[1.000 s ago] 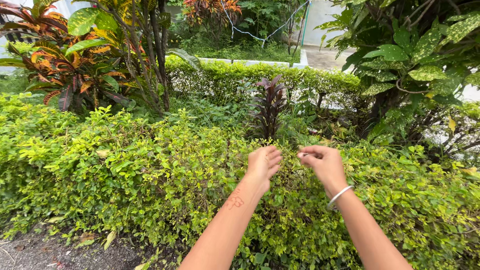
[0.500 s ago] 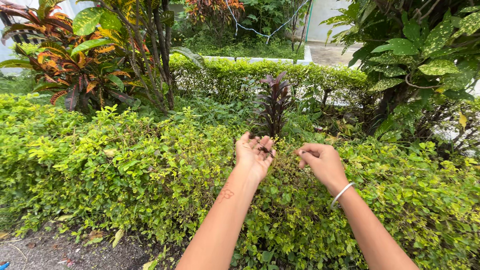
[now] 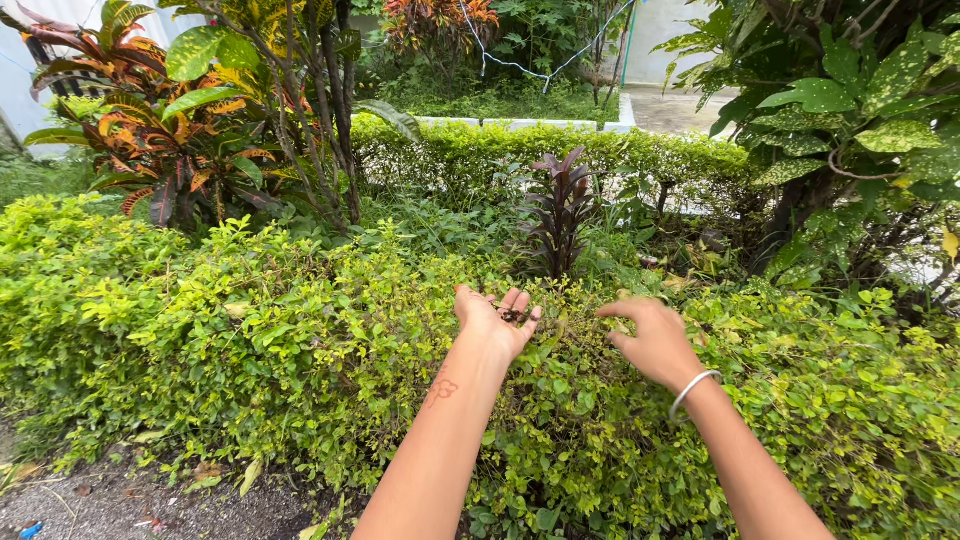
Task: The person trims and cleans the hedge and plants by hand, pulling off dead leaves and small branches.
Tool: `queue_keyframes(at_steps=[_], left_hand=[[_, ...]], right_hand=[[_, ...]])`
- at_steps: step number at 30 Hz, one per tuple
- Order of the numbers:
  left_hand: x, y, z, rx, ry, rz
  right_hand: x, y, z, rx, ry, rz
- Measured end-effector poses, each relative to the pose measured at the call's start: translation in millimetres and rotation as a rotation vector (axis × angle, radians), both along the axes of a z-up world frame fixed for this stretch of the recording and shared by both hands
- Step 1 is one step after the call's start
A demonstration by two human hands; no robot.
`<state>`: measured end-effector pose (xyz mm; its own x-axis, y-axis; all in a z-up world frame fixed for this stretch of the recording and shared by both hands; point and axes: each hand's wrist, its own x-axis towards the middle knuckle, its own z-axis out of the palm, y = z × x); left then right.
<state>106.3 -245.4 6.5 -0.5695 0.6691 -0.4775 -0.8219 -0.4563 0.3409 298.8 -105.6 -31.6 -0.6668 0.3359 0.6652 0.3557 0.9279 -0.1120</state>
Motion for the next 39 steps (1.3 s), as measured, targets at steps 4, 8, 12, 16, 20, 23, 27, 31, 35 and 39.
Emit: queue_keyframes(at_steps=[4,8,12,16,20,23,27,31,35,39], left_hand=[[3,0,3,0.058,0.009,0.01],[9,4,5,0.029,0.084,0.001],[17,16,-1,0.052,0.115,-0.049],[24,23,-3,0.056,0.107,-0.053],[29,22,4,0.026,0.124,-0.046],[31,20,1,-0.013,0.195,-0.048],[32,32,-18,-0.008,0.234,-0.066],[37,42,-41,-0.077,0.291,-0.302],[47,33,-46,-0.319,0.306,-0.464],[57,25,-42,-0.479,0.359,-0.544]], right_hand=[[-3,-4,0,-0.548,-0.138,0.065],[9,-2,12,-0.6,-0.374,0.072],[25,-15,17,-0.495,-0.616,0.133],[29,-34,13,-0.264,-0.744,-0.073],[34,-27,13,-0.305,-0.816,-0.02],[37,-29,11,-0.396,-0.901,-0.052],[33,-32,7,-0.335,-0.807,-0.136],[27,-19,-5,-0.442,-0.61,-0.053],[30,2,-9,-0.589,-0.275,-0.025],[22,0,-17,-0.389,-0.125,0.025]])
